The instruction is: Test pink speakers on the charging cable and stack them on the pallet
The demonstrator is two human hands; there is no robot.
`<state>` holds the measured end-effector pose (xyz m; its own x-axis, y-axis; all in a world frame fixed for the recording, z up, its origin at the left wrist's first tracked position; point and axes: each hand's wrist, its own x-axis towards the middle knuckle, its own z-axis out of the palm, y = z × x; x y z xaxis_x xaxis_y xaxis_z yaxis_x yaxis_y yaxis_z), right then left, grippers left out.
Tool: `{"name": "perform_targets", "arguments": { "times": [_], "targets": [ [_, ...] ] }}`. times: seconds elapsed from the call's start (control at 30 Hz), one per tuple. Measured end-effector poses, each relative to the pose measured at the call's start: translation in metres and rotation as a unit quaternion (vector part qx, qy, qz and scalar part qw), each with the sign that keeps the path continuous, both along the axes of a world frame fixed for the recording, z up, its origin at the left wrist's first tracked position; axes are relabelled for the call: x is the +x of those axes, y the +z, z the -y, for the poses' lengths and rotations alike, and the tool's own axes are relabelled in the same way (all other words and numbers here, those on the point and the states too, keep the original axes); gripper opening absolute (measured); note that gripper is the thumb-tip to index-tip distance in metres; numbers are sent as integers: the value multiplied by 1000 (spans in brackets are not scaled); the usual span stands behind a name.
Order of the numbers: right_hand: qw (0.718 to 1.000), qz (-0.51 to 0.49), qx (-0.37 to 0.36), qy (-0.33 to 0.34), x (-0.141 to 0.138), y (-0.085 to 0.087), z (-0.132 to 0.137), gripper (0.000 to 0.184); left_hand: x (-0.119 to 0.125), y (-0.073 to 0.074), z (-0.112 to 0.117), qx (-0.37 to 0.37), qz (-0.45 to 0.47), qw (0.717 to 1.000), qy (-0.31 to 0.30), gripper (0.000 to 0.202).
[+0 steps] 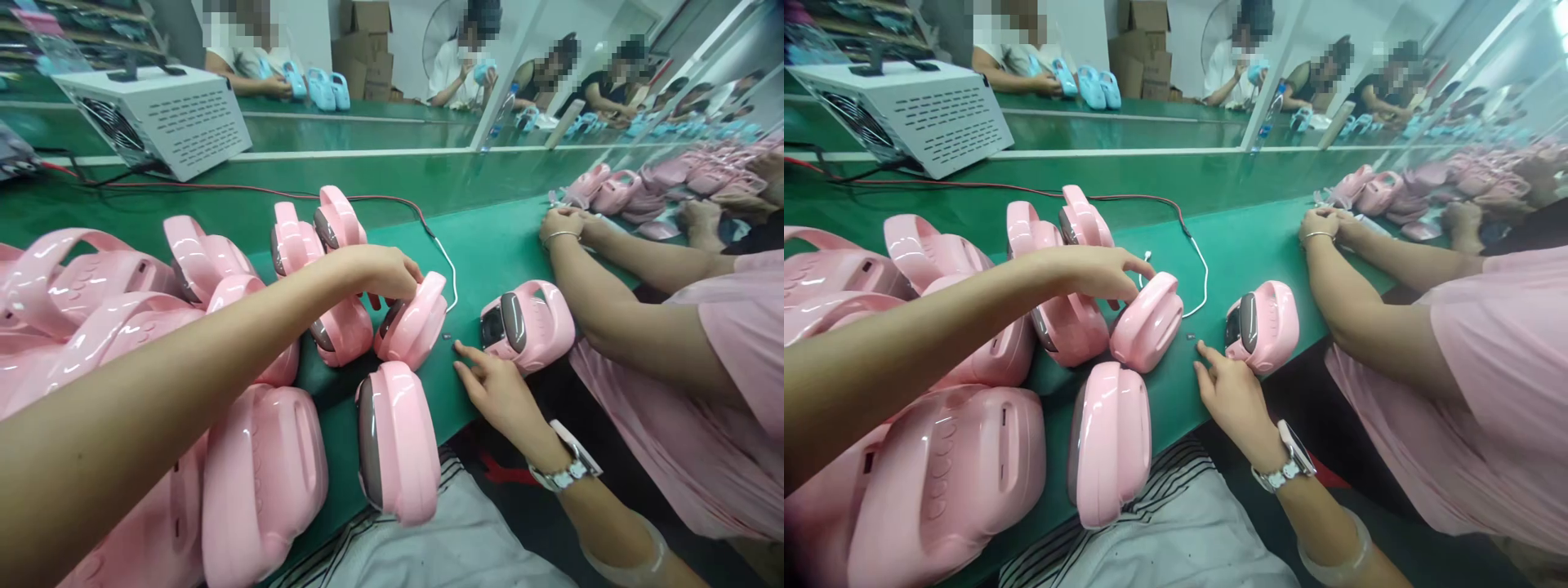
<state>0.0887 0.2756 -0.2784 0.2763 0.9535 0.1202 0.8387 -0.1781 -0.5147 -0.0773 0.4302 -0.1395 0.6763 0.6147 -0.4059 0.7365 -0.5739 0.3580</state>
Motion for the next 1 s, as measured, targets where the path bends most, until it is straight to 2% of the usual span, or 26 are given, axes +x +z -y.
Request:
{"name": "perform_targets", "arguments": {
  "times": [0.07,0.27,0.33,0.43,0.5,0.53,0.6,0.7,0.77,0.83,0.93,1.0],
  "targets": [
    [1000,14,-3,26,3,0,13,46,1,-1,-1,-16,7,1000,11,61],
    [982,-7,-42,181,24,-5,48,55,2,0,2,-9,9,1000,23,63],
    [980,-10,13,196,29,-13,51,51,2,1,4,-9,5,1000,28,62],
    [964,-4,146,221,31,-26,49,28,2,3,5,-10,-1,999,41,60],
    [949,-10,191,252,29,-24,48,19,3,4,5,-15,5,998,53,57],
    [943,-17,197,267,29,-17,48,17,3,4,5,-18,8,998,58,55],
    [938,-35,187,291,28,9,46,14,5,4,3,-26,9,998,63,54],
    [938,-58,177,294,27,72,36,8,7,2,-2,-42,-4,997,63,56],
    [946,-80,173,262,24,113,18,10,7,-1,-5,-48,-1,997,66,59],
    [955,-116,136,236,18,142,-8,13,6,-3,-7,-48,16,996,76,60],
    [943,-228,71,232,3,159,-51,22,0,-3,-3,-66,55,992,95,58],
    [911,-329,44,246,-7,158,-75,29,-5,-1,2,-74,79,989,97,53]
  ]
}}
